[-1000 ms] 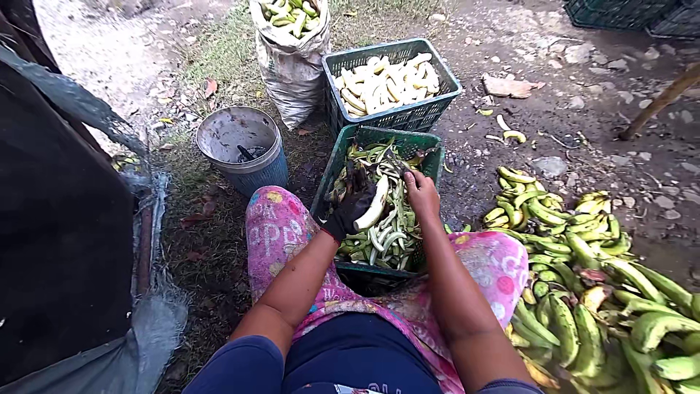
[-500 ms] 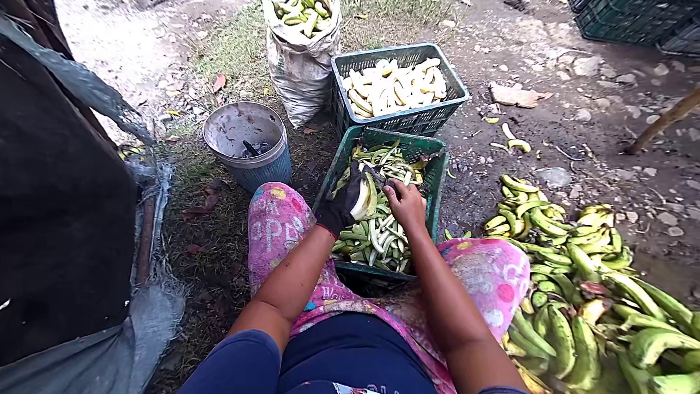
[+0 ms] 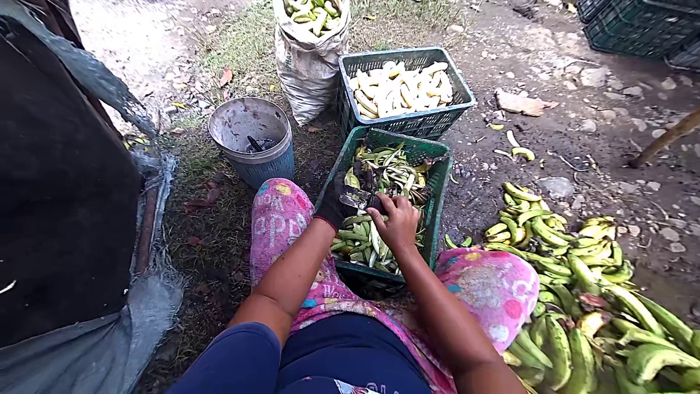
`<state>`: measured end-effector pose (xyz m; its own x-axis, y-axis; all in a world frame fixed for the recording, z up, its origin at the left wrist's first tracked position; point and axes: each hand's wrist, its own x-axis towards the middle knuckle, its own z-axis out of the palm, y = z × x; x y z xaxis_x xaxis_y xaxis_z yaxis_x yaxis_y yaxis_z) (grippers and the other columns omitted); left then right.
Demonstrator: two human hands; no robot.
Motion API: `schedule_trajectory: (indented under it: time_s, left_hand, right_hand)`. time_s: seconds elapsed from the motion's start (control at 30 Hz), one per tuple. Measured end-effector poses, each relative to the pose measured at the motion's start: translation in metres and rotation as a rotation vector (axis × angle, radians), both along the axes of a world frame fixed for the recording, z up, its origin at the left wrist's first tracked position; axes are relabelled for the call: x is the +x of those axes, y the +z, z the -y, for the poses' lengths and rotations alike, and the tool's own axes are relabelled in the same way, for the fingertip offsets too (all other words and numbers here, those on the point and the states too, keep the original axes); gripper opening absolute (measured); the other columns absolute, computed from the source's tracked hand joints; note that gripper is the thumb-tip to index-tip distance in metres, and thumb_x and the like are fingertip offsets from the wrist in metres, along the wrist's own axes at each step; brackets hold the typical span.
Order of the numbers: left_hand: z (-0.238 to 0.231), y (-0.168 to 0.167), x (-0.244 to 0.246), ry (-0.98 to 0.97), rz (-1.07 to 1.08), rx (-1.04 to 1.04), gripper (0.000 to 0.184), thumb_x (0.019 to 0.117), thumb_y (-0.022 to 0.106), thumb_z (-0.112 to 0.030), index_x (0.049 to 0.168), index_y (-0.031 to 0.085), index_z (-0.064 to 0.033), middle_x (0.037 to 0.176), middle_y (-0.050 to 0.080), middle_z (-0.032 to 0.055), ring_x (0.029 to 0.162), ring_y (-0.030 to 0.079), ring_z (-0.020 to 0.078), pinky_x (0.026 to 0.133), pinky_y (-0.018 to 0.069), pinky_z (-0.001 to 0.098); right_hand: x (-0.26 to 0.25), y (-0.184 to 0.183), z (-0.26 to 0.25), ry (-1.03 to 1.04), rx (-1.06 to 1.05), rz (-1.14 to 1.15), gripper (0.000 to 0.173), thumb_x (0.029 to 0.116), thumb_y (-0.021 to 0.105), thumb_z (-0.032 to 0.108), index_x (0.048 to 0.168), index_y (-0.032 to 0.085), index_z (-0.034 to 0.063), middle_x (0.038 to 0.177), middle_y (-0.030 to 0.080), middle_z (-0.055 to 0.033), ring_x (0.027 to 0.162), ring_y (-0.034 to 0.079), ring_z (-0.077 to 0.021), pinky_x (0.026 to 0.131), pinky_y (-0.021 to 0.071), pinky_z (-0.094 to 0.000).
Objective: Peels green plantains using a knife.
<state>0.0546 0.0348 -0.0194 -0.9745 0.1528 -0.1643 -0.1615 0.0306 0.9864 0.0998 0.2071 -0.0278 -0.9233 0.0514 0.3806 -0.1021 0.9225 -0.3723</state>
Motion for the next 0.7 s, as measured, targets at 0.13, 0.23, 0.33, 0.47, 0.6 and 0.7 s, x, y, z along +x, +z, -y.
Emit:
schedule_trajectory:
  time_s: [0.13, 0.23, 0.33, 0.47, 0.6, 0.7]
  left_hand:
    - [-0.019, 0.004, -0.030, -0.082, -0.109, -0.035, 0.039, 0.1110, 0.036, -0.022, 0.143, 0.050, -0.0035, 0.128, 0.061, 0.0111, 0.110, 0.060, 0.0123, 0.096, 0.0508, 0.0317]
    - [-0.014, 0.009, -0.001, -0.292, -0.113, 0.001, 0.042, 0.1097, 0.040, -0.033, 0.146, 0.051, -0.0157, 0.134, 0.062, 0.0079, 0.111, 0.063, 0.0153, 0.092, 0.0544, 0.0398]
    - [-0.018, 0.004, 0.006, -0.350, 0.132, 0.314, 0.039, 0.1073, 0.043, -0.042, 0.137, 0.059, -0.0228, 0.113, 0.067, 0.0013, 0.090, 0.063, 0.0110, 0.078, 0.0544, 0.0323]
    - [-0.017, 0.017, -0.014, -0.187, 0.452, 0.565, 0.032, 0.1075, 0.036, -0.038, 0.099, 0.060, -0.0183, 0.074, 0.059, -0.0032, 0.059, 0.056, 0.0058, 0.052, 0.0493, 0.0223]
    - [-0.011, -0.004, -0.045, -0.055, 0.410, 0.686, 0.037, 0.1099, 0.028, -0.027, 0.095, 0.058, -0.0123, 0.072, 0.063, 0.0000, 0.061, 0.062, 0.0072, 0.054, 0.0540, 0.0229]
    - [-0.017, -0.004, -0.041, -0.103, 0.280, 0.614, 0.029, 0.1094, 0.032, -0.026, 0.108, 0.058, -0.0134, 0.082, 0.064, -0.0009, 0.071, 0.063, 0.0077, 0.066, 0.0563, 0.0262]
  right_hand:
    - [-0.013, 0.016, -0.012, -0.085, -0.199, 0.283, 0.056, 0.1032, 0.043, 0.062, 0.140, 0.064, 0.0252, 0.116, 0.067, -0.0211, 0.108, 0.064, -0.0408, 0.089, 0.0472, -0.0640]
    - [-0.029, 0.010, -0.039, -0.218, -0.372, 0.411, 0.059, 0.1048, 0.035, 0.065, 0.141, 0.062, 0.0270, 0.125, 0.065, -0.0217, 0.116, 0.061, -0.0432, 0.092, 0.0458, -0.0697]
    - [-0.031, 0.010, -0.058, -0.255, -0.490, 0.441, 0.061, 0.1062, 0.031, 0.063, 0.136, 0.065, 0.0234, 0.128, 0.067, -0.0183, 0.118, 0.063, -0.0412, 0.093, 0.0468, -0.0710]
    - [-0.007, 0.009, -0.038, 0.050, -0.230, 0.233, 0.052, 0.1016, 0.051, 0.057, 0.135, 0.068, 0.0214, 0.113, 0.067, -0.0162, 0.106, 0.064, -0.0357, 0.091, 0.0470, -0.0623]
    - [0.002, 0.000, -0.019, 0.183, -0.010, -0.013, 0.057, 0.0939, 0.056, 0.066, 0.129, 0.073, 0.0242, 0.102, 0.066, -0.0154, 0.095, 0.064, -0.0341, 0.085, 0.0470, -0.0581]
    - [-0.006, 0.003, -0.018, 0.054, -0.075, 0.062, 0.055, 0.0978, 0.052, 0.064, 0.130, 0.071, 0.0229, 0.106, 0.067, -0.0179, 0.098, 0.064, -0.0373, 0.085, 0.0476, -0.0602]
